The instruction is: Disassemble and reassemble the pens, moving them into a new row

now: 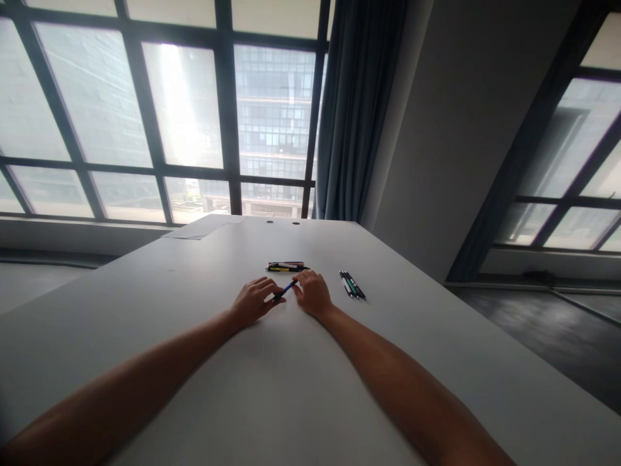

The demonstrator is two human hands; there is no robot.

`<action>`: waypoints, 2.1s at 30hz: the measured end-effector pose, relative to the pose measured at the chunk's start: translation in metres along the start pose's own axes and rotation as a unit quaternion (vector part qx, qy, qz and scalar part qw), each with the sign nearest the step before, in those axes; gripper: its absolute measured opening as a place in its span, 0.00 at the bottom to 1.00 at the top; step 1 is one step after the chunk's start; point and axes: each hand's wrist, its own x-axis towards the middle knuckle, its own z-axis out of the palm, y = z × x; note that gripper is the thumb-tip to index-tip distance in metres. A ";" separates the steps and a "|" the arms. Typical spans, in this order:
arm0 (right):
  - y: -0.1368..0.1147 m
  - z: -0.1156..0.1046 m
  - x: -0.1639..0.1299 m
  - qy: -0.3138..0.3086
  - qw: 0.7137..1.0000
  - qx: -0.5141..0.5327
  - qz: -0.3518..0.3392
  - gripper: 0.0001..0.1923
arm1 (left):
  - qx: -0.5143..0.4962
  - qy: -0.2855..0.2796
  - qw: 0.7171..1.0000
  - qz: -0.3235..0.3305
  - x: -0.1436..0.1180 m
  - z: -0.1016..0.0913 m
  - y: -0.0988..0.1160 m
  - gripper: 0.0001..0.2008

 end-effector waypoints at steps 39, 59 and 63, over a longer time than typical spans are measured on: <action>-0.016 -0.008 -0.002 -0.017 0.987 0.063 -0.146 0.27 | 0.006 -0.058 0.995 -0.078 -0.002 0.000 0.004 0.10; -0.017 -0.007 -0.001 -0.005 0.998 0.039 -0.046 0.25 | 0.046 -0.007 0.972 -0.230 -0.002 0.006 -0.006 0.02; -0.012 -0.003 0.000 0.040 0.998 0.032 0.040 0.16 | 0.058 -0.003 0.965 -0.255 -0.002 0.008 -0.009 0.03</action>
